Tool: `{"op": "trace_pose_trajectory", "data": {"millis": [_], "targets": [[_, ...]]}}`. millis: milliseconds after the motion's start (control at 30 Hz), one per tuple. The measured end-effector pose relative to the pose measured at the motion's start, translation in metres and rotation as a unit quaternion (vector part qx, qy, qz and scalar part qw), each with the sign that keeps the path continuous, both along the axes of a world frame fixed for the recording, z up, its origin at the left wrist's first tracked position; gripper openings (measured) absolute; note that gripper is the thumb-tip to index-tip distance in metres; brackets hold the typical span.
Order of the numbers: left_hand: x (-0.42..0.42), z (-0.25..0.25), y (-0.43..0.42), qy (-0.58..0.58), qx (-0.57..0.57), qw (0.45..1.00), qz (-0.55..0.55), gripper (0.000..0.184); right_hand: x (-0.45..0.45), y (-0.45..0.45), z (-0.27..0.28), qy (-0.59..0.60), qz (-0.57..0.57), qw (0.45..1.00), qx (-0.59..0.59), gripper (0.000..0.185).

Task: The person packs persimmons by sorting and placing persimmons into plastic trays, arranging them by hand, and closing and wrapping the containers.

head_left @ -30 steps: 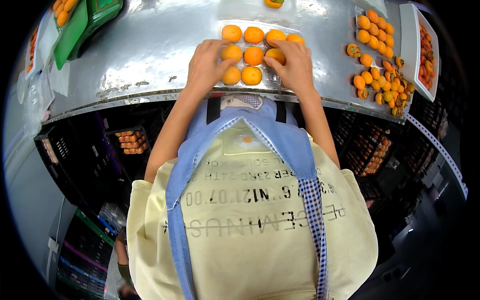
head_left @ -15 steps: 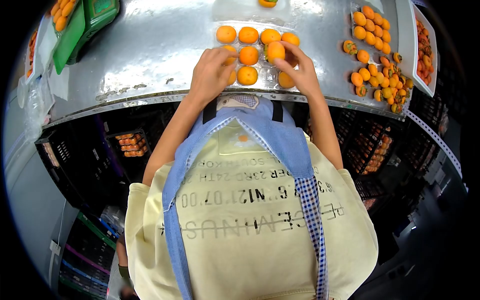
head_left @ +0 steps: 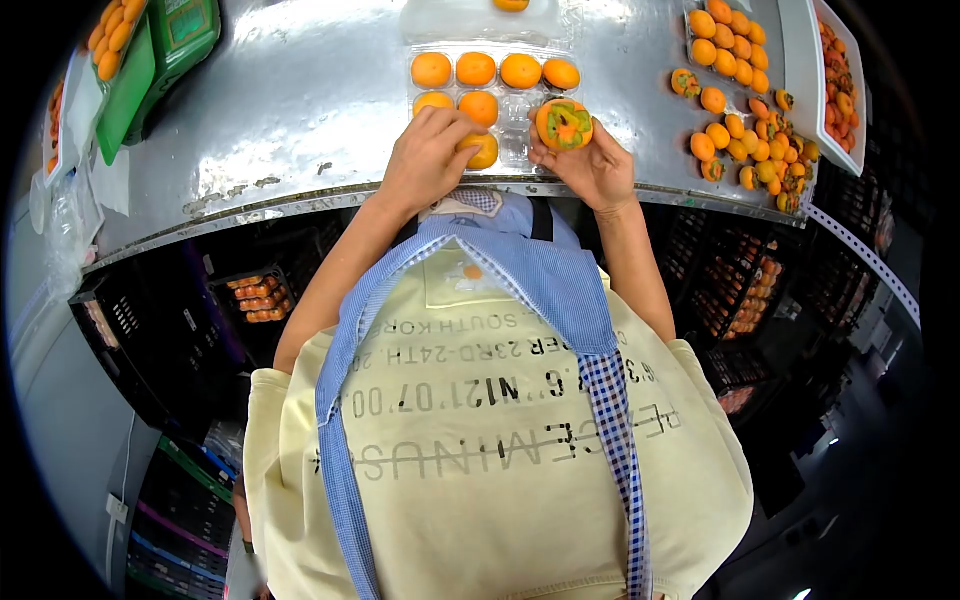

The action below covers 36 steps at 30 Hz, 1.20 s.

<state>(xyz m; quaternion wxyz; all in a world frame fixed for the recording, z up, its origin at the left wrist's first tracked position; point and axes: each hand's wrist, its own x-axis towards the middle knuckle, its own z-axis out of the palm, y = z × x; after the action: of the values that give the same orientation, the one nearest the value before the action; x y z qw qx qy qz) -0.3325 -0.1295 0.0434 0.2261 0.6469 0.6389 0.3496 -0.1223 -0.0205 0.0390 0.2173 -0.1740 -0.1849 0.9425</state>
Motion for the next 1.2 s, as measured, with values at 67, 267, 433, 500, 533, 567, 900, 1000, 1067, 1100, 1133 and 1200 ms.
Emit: {"op": "trace_pose_trajectory", "data": {"millis": [67,267,433,500,533,567,900,1000,1067,1100,1133,1200], "targets": [[0.000,-0.002,-0.001,0.005,0.000,1.000,-0.002,0.019,0.005,0.003,-0.011,0.041,0.016,0.999,-0.001,0.050],[-0.002,-0.003,-0.003,0.023,-0.013,1.000,-0.008,0.020,0.006,0.005,-0.006,-0.043,0.026,0.996,0.072,0.052],[-0.003,-0.003,-0.004,0.025,-0.015,1.000,-0.005,0.020,-0.002,0.020,0.013,-0.344,0.069,0.820,0.452,0.046],[-0.004,-0.004,-0.004,0.027,-0.015,1.000,0.001,0.021,-0.013,0.021,0.020,-0.419,0.061,0.715,0.556,0.045],[-0.004,-0.004,-0.004,0.029,-0.016,0.999,0.003,0.022,-0.020,0.019,0.022,-0.452,0.056,0.655,0.603,0.044],[-0.004,-0.004,-0.004,0.029,-0.016,0.999,0.006,0.022,-0.024,0.018,0.016,-0.452,0.032,0.614,0.646,0.045],[-0.012,-0.001,-0.008,0.006,-0.022,0.997,0.068,0.022,-0.032,0.013,-0.002,-0.425,-0.016,0.433,0.795,0.046],[-0.015,0.000,-0.011,0.005,-0.031,0.997,0.076,0.023,-0.026,0.017,0.000,-0.426,-0.057,0.441,0.788,0.045],[-0.018,0.000,-0.014,0.014,-0.024,0.996,0.086,0.024,-0.013,0.024,0.001,-0.445,-0.092,0.466,0.759,0.045],[-0.020,0.000,-0.017,0.021,-0.017,0.995,0.091,0.024,-0.007,0.025,0.005,-0.501,-0.056,0.464,0.728,0.047],[-0.021,0.000,-0.019,0.029,-0.011,0.995,0.096,0.025,-0.003,0.025,0.006,-0.523,-0.037,0.458,0.718,0.046],[-0.020,0.004,-0.024,0.049,-0.038,0.993,0.104,0.031,0.002,0.024,0.004,-0.567,0.002,0.443,0.694,0.047]]}}
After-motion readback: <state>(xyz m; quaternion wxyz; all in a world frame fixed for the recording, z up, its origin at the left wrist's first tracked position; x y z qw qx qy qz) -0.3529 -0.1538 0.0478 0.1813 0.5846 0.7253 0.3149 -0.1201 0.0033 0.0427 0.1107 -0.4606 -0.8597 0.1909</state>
